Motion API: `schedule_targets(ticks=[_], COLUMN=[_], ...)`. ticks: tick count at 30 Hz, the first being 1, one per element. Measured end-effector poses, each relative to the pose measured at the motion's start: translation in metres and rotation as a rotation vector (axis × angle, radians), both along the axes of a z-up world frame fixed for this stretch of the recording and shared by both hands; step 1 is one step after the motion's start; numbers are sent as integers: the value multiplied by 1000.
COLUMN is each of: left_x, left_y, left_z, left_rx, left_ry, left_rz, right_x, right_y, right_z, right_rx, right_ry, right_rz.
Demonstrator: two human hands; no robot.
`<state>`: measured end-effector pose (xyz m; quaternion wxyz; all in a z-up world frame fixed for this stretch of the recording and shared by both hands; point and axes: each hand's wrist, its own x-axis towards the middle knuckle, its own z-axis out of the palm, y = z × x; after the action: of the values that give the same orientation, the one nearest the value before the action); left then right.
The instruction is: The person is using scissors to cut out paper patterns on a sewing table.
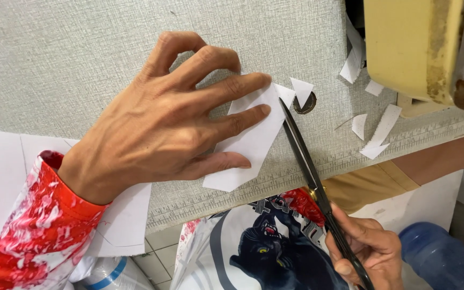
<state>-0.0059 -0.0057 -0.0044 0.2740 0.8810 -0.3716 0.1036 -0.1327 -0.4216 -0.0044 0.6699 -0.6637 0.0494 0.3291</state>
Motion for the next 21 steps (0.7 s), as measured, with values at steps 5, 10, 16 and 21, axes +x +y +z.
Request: schedule_targets(ticks=[5,10,16,21], left_x=[-1,-1,0,0], left_y=[0,0,-1,-1], left_z=[-1,-1,-1,0], left_rx=[7,32,19,25], left_ry=[-3,-2,-7,-11], left_rz=[2,3,2,5], right_x=[0,-1,5,2], right_y=[-3,-12,10,7], right_z=[-1,-8,9,9], right_rx=[67,315,-50,-56], right_ry=[16,126,-84,-12], right_rz=[6,32,56,35])
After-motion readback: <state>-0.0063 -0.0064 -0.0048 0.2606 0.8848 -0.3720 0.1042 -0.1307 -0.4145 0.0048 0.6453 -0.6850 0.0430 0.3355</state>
